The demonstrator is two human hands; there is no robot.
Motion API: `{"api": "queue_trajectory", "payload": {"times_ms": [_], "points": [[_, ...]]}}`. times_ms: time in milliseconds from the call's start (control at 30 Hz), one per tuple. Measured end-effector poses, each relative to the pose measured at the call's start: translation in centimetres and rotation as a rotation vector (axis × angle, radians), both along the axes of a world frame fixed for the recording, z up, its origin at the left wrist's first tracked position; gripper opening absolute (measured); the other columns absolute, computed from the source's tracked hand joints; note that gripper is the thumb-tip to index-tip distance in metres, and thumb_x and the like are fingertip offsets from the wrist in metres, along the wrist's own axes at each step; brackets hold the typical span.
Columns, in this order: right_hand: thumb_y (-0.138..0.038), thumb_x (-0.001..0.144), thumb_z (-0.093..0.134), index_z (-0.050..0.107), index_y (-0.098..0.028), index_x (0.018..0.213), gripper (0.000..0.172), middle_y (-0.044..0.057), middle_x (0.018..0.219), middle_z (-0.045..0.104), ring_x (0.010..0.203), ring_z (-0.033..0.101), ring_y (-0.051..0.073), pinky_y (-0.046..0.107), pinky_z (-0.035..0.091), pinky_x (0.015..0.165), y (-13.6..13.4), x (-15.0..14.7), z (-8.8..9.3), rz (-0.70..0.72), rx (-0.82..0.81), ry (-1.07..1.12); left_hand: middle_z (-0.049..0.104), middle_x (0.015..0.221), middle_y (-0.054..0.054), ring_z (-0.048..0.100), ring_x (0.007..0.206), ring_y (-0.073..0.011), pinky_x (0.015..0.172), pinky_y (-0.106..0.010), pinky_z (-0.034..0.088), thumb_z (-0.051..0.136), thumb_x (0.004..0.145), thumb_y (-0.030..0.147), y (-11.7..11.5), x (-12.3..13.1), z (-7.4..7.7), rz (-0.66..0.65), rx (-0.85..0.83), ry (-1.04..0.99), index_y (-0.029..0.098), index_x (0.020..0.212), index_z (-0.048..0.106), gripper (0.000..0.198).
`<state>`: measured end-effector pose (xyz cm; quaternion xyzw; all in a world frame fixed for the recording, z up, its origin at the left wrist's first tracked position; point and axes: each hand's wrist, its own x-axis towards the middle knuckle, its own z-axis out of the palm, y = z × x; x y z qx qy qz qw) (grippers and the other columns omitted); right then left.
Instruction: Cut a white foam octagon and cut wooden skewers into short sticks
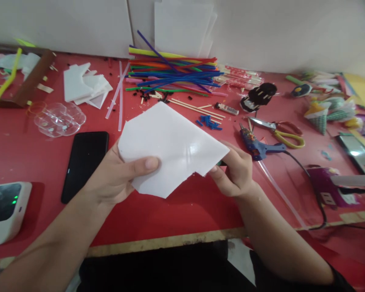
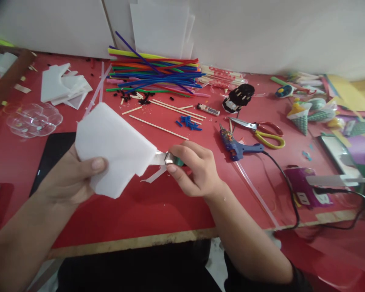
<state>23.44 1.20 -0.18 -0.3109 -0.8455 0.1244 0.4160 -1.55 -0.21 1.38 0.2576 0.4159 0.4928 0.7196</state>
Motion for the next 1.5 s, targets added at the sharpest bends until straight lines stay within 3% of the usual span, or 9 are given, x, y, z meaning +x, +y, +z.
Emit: {"api": "queue_trajectory", "payload": {"times_ms": [267,467,833,1267,1500], "points": [[-0.027,0.092,0.055,0.06,-0.019,0.104,0.015,0.003,0.075,0.054,0.061,0.047,0.016,0.031,0.039,0.054,-0.1,-0.3,-0.1,0.063,-0.03,0.032,0.079,0.098,-0.003,0.078,0.09,-0.0293,0.07,-0.033,0.068,0.095,0.062,0.031,0.4,0.5,-0.4,0.022,0.03,-0.072,0.029,0.137,0.059,0.084],[-0.025,0.092,0.056,0.059,-0.019,0.104,0.014,0.003,0.076,0.054,0.06,0.047,0.014,0.029,0.039,0.053,-0.3,-0.6,-0.4,0.098,-0.013,0.042,0.079,0.101,-0.007,0.078,0.089,-0.0277,0.069,-0.029,0.066,0.09,0.07,0.032,0.2,1.9,-1.0,-0.083,-0.002,-0.078,0.023,0.139,0.056,0.078],[-0.023,0.091,0.057,0.056,-0.02,0.099,0.008,-0.001,0.072,0.048,0.059,0.041,0.012,0.028,0.034,0.053,-0.2,-0.6,-0.3,0.103,-0.019,0.047,0.079,0.104,-0.008,0.077,0.096,-0.0312,0.072,-0.032,0.065,0.092,0.066,0.034,0.1,1.7,-1.4,-0.08,0.034,-0.039,0.024,0.136,0.058,0.078],[-0.024,0.093,0.055,0.057,-0.02,0.102,0.01,-0.001,0.073,0.048,0.059,0.042,0.012,0.027,0.034,0.052,-0.3,-0.8,-0.3,0.111,-0.012,0.04,0.079,0.096,-0.003,0.078,0.086,-0.0237,0.063,-0.023,0.063,0.094,0.065,0.028,0.1,1.7,-1.3,-0.06,0.02,-0.097,0.026,0.137,0.058,0.08],[-0.022,0.091,0.055,0.052,-0.022,0.091,0.004,-0.002,0.073,0.045,0.061,0.041,0.012,0.026,0.036,0.053,-0.3,-0.9,-0.1,0.1,0.011,0.052,0.079,0.109,-0.006,0.076,0.099,-0.0285,0.075,-0.029,0.065,0.092,0.067,0.026,-0.2,1.8,-1.7,-0.138,0.036,-0.097,0.026,0.137,0.058,0.078]]}}
